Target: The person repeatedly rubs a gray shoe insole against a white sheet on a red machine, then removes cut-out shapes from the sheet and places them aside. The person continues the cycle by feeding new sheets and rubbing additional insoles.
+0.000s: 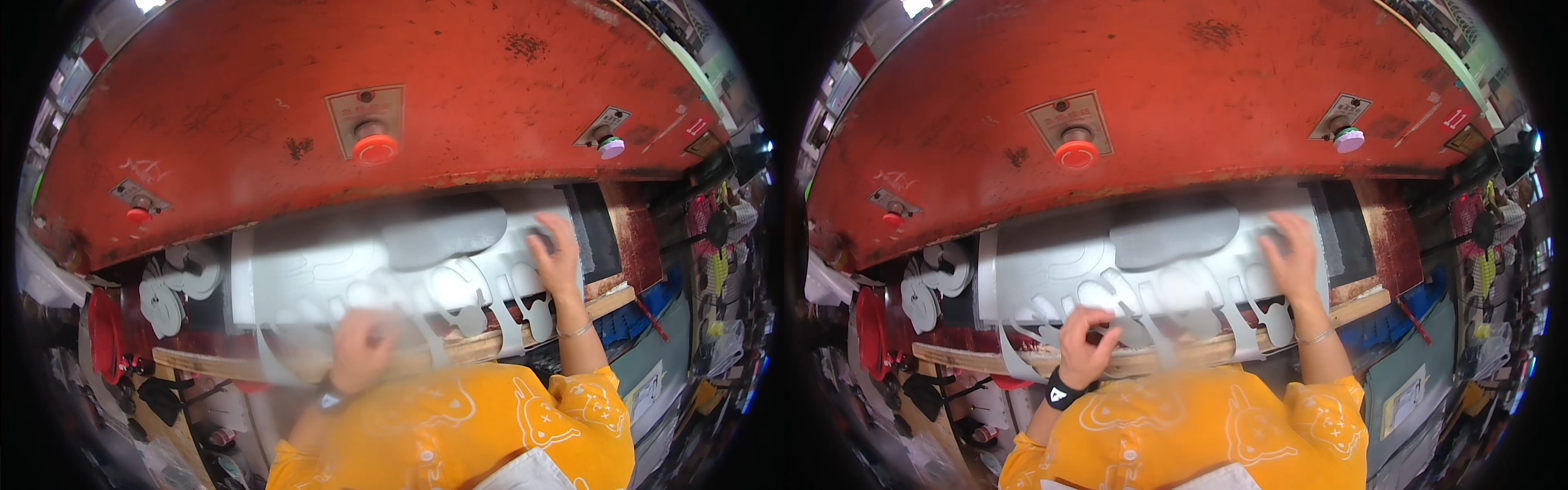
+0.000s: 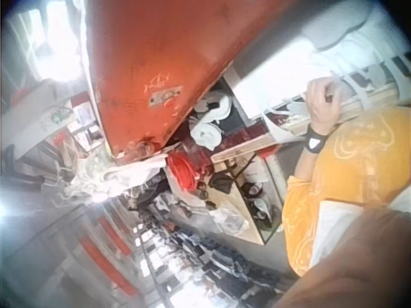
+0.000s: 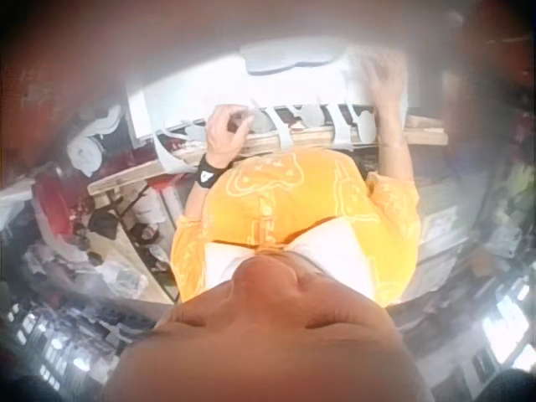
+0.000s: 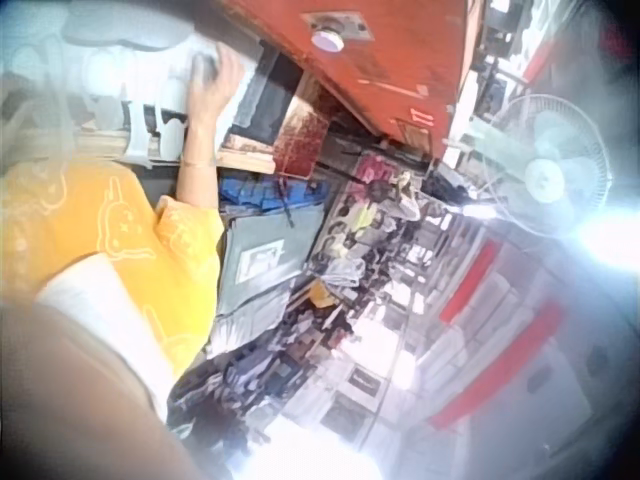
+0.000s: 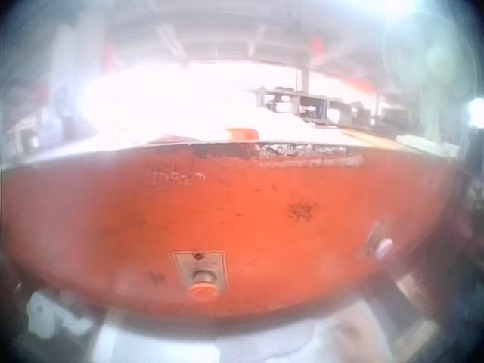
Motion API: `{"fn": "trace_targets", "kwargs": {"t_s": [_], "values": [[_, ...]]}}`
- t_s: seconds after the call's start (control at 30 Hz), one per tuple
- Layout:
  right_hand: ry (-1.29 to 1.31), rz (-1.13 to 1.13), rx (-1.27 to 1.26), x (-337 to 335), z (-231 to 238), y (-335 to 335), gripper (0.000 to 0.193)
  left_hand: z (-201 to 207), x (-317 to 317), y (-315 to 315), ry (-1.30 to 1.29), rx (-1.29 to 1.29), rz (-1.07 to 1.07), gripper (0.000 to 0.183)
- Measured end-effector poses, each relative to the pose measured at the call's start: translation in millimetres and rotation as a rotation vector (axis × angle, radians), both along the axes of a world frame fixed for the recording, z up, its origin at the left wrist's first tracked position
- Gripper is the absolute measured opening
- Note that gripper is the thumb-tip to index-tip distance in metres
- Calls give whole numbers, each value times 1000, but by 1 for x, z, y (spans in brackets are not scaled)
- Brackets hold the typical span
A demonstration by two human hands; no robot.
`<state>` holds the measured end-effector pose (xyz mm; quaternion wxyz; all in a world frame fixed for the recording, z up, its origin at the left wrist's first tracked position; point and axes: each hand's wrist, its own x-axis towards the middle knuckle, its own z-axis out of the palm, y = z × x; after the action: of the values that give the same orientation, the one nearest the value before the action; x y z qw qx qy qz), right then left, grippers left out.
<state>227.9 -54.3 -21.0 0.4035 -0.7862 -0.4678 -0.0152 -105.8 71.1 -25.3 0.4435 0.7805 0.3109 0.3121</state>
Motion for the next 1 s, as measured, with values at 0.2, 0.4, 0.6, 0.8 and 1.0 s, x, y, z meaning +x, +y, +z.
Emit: {"fn": "trace_targets", "kwargs": {"t_s": [0.2,0.4,0.6,0.8,1.0], "values": [[-365,-297,462,17,45,-7,60,-26,-19,-35,220,525,-86,15],[-468,-456,608,30,101,37,67,-39,-19,-36,130,543,-39,15],[-256,-257,669,31,43,-30,70,-44,-20,-41,103,588,13,15],[155,-334,33,35,-27,-121,36,-41,-17,-44,158,590,26,16],[-103,-117,-28,25,-43,-156,32,-39,-15,-45,199,584,23,18]]}}
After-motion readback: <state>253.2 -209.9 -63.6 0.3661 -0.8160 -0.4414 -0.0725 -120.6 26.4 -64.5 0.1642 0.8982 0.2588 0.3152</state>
